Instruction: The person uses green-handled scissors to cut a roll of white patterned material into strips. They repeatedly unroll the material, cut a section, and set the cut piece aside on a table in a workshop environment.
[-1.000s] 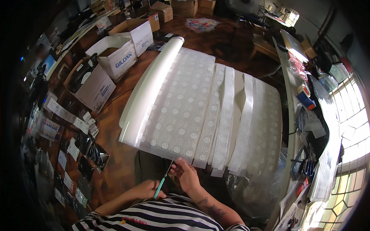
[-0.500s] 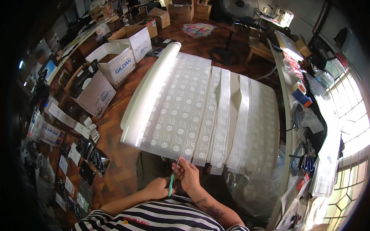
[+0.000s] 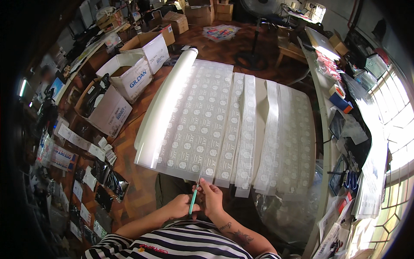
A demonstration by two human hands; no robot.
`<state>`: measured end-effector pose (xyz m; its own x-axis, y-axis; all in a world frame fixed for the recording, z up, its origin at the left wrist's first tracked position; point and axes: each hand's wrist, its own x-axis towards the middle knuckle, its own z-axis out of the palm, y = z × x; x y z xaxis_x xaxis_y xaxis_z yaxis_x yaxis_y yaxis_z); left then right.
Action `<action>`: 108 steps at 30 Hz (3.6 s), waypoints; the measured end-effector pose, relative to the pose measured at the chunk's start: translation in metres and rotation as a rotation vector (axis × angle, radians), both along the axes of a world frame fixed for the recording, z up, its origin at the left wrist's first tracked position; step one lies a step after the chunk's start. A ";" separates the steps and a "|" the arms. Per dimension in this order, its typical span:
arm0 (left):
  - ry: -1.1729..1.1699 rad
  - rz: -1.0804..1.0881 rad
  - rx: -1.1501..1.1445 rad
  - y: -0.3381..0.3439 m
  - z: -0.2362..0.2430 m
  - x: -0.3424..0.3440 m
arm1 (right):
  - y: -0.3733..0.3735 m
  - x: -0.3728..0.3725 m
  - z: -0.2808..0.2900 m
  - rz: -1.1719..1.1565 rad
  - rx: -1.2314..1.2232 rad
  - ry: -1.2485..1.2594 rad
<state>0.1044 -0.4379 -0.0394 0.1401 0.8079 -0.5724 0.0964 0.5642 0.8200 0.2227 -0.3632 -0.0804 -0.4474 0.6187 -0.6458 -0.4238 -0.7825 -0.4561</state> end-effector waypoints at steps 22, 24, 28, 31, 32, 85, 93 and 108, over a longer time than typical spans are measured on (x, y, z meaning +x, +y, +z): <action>-0.052 0.041 -0.220 0.112 0.039 -0.040 | -0.001 0.001 -0.012 0.028 -0.006 0.066; -0.053 0.044 -0.219 0.123 0.041 -0.043 | -0.001 0.000 -0.012 0.027 -0.024 0.060; -0.105 0.060 -0.212 0.142 0.045 -0.046 | -0.001 0.000 -0.010 0.019 -0.030 0.042; -0.082 0.031 -0.206 0.156 0.044 -0.052 | -0.001 0.000 -0.007 0.011 -0.016 0.033; -0.081 0.031 -0.201 0.161 0.046 -0.053 | 0.000 0.000 -0.007 0.012 -0.014 0.039; -0.166 -0.017 -0.425 0.299 0.059 -0.095 | 0.007 0.017 0.012 0.147 -0.160 0.387; -0.067 -0.059 -0.269 0.295 0.039 -0.098 | 0.009 0.019 0.003 0.139 -0.176 0.226; -0.096 -0.013 -0.200 0.359 0.041 -0.119 | 0.011 0.025 -0.005 0.153 -0.204 0.128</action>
